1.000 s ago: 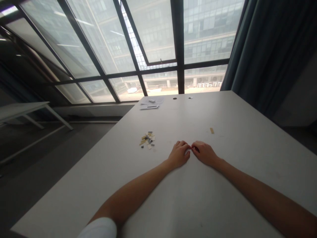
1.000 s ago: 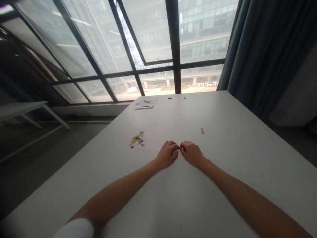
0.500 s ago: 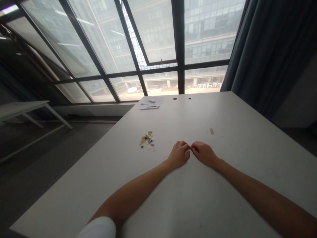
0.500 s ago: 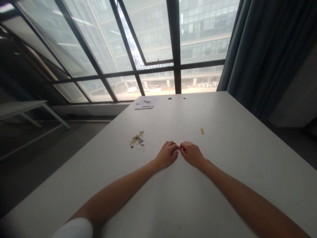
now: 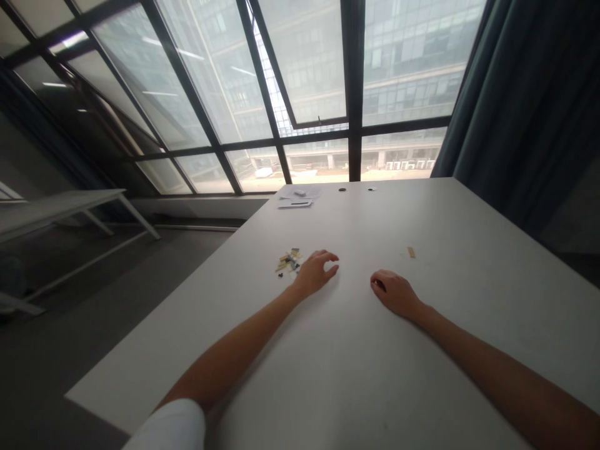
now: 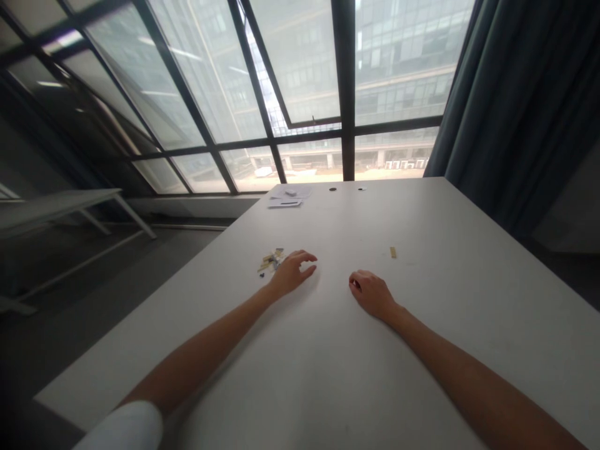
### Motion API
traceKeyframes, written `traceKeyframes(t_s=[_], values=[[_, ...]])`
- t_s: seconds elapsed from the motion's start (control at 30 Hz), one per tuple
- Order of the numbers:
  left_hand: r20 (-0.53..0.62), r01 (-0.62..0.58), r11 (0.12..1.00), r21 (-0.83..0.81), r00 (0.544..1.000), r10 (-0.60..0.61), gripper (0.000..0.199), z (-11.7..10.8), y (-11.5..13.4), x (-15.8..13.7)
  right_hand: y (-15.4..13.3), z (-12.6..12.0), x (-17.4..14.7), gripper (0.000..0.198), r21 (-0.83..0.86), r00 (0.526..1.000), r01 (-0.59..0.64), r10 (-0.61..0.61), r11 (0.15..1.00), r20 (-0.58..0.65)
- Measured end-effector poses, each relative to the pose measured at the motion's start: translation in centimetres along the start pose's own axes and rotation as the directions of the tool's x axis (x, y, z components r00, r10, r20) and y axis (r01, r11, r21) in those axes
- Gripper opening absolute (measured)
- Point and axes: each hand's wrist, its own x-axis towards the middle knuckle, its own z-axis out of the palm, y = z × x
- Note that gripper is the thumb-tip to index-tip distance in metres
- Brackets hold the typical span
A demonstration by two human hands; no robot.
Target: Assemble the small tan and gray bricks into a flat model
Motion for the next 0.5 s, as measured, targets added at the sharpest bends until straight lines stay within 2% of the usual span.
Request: traceKeyframes(t_s=[0.13,0.27,0.37,0.5], values=[[-0.062,0.130,0.983,0.131,0.991,-0.122,0.019,-3.8,-4.9,-0.5,-0.2,0.0,-0.1,0.015,0.004,1.000,0.002,-0.002,1.000,-0.020],[-0.109,0.292,0.921,0.257,0.956,-0.272,0.023,-6.6,-9.2,-2.2,-0.1,0.2,-0.1,0.014,0.012,0.999,0.011,-0.010,1.000,-0.033],[-0.115,0.377,0.865,0.333,0.926,-0.360,0.028,-7.7,-11.7,-3.9,0.1,0.4,-0.1,0.013,0.015,0.999,0.007,-0.006,1.000,-0.040],[-0.091,0.427,0.828,0.363,0.901,-0.424,0.026,-7.9,-13.6,-5.7,0.1,0.4,-0.1,0.013,0.014,0.999,-0.004,0.005,1.000,-0.047]])
